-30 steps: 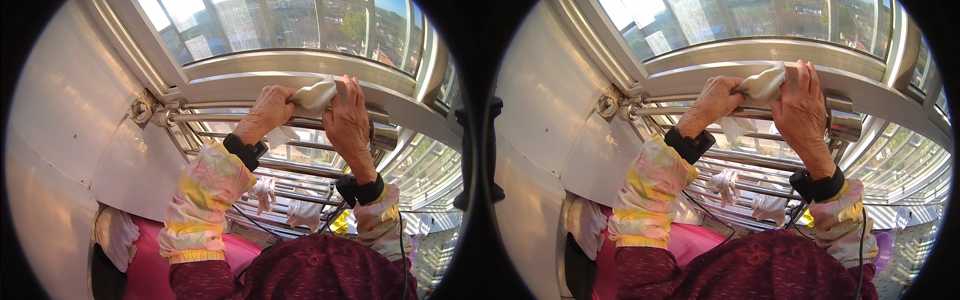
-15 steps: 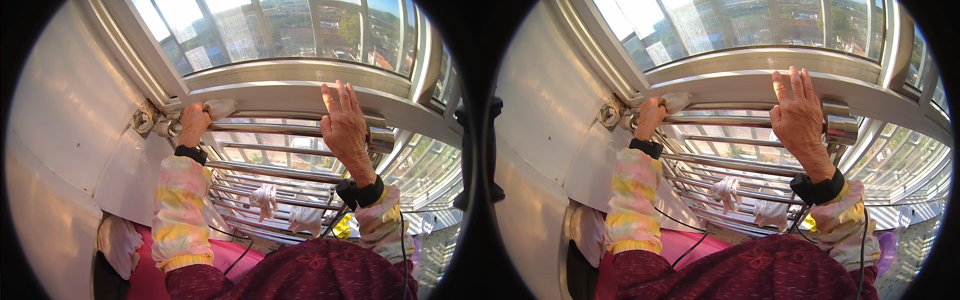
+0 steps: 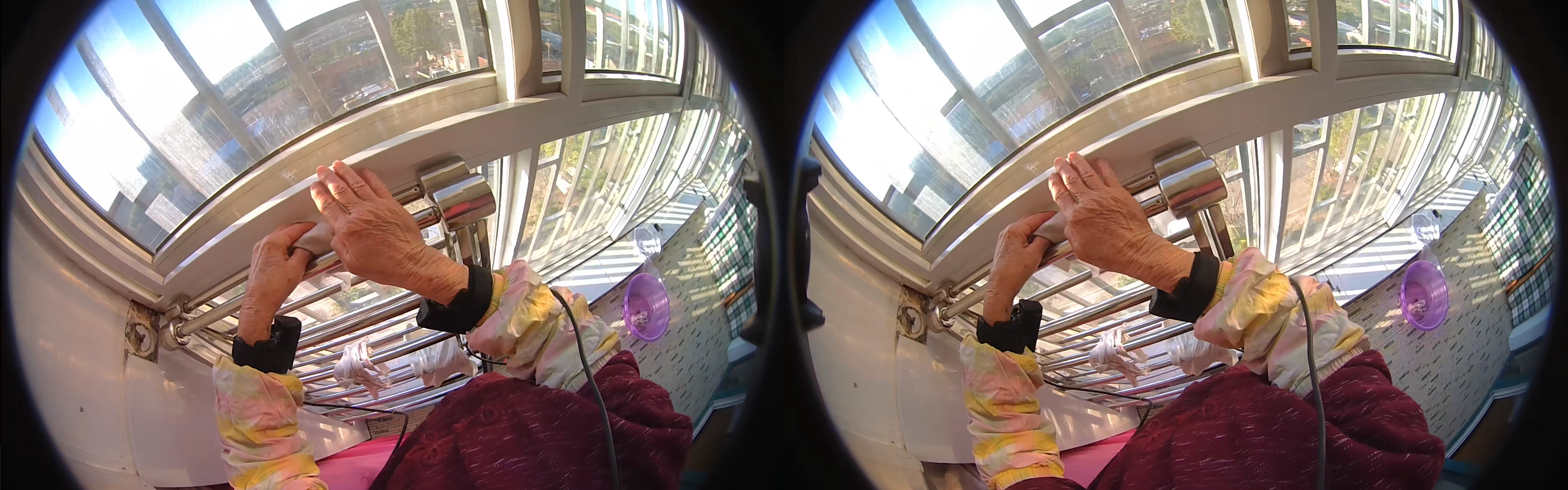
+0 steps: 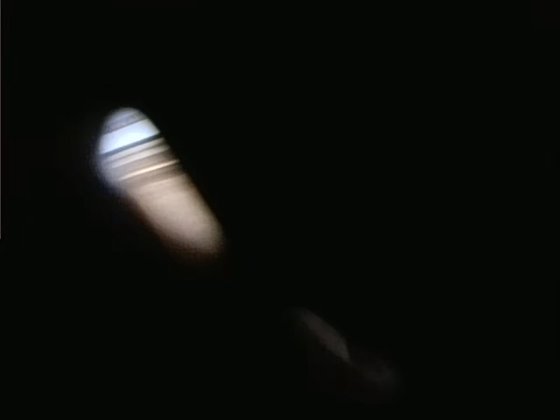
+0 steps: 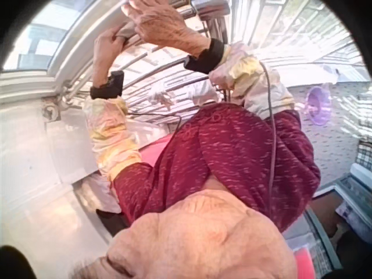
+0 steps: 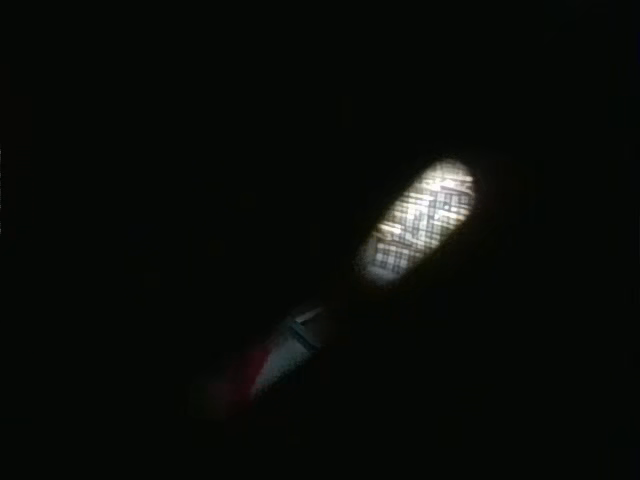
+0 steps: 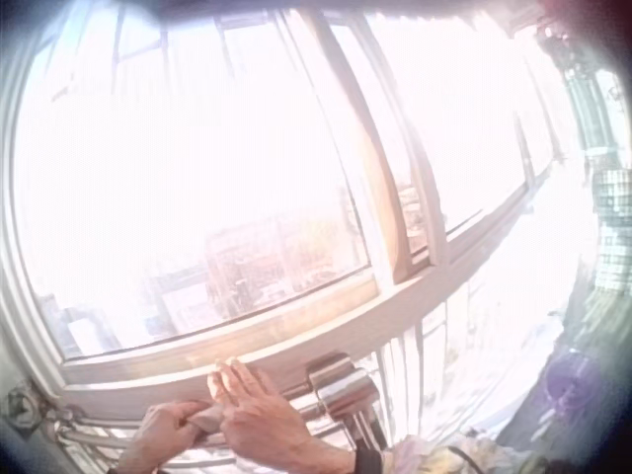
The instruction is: The person wipes a metal railing, a pink-covered surface, a white wall section, and a glass door frame using a white cloth. The person moves between these surfaces in sequence, wiping each area with the cloth.
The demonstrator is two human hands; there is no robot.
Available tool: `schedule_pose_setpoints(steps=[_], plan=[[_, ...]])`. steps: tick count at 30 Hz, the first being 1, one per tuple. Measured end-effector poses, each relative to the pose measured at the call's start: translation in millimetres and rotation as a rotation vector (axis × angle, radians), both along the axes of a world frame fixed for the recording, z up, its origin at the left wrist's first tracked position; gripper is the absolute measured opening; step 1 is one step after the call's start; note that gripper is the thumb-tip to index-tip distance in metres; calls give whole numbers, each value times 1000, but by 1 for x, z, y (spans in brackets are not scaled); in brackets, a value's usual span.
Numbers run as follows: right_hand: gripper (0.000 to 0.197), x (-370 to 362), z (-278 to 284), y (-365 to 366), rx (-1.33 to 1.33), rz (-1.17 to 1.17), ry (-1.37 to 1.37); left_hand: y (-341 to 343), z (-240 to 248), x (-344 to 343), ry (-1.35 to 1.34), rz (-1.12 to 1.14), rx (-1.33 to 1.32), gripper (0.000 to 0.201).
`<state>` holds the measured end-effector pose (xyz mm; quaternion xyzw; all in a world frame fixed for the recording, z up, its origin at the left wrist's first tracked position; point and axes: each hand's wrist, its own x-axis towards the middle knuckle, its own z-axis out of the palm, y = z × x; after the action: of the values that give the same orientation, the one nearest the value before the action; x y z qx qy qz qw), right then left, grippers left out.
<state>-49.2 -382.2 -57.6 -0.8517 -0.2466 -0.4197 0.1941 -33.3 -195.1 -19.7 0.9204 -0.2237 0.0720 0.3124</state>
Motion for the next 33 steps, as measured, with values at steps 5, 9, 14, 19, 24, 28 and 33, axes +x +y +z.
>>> schedule_pose_setpoints(steps=[5,9,14,19,24,28,33], plan=[[54,-4,-2,-1,46,-1,41,70,16,15,-89,331,421,26],[56,-5,0,0,105,-47,24,91,12,20,-202,529,708,29],[63,-6,2,-1,220,140,40,29,-5,22,-258,196,414,22],[72,-5,4,-6,290,215,24,-37,0,16,19,-84,-103,21],[83,-4,4,-15,376,310,-34,-39,36,-15,335,-1,-884,31],[91,-10,2,-13,380,394,-32,-39,52,-40,432,113,-1001,41],[89,-22,2,-9,420,582,-57,-55,13,-64,410,89,-923,47]])
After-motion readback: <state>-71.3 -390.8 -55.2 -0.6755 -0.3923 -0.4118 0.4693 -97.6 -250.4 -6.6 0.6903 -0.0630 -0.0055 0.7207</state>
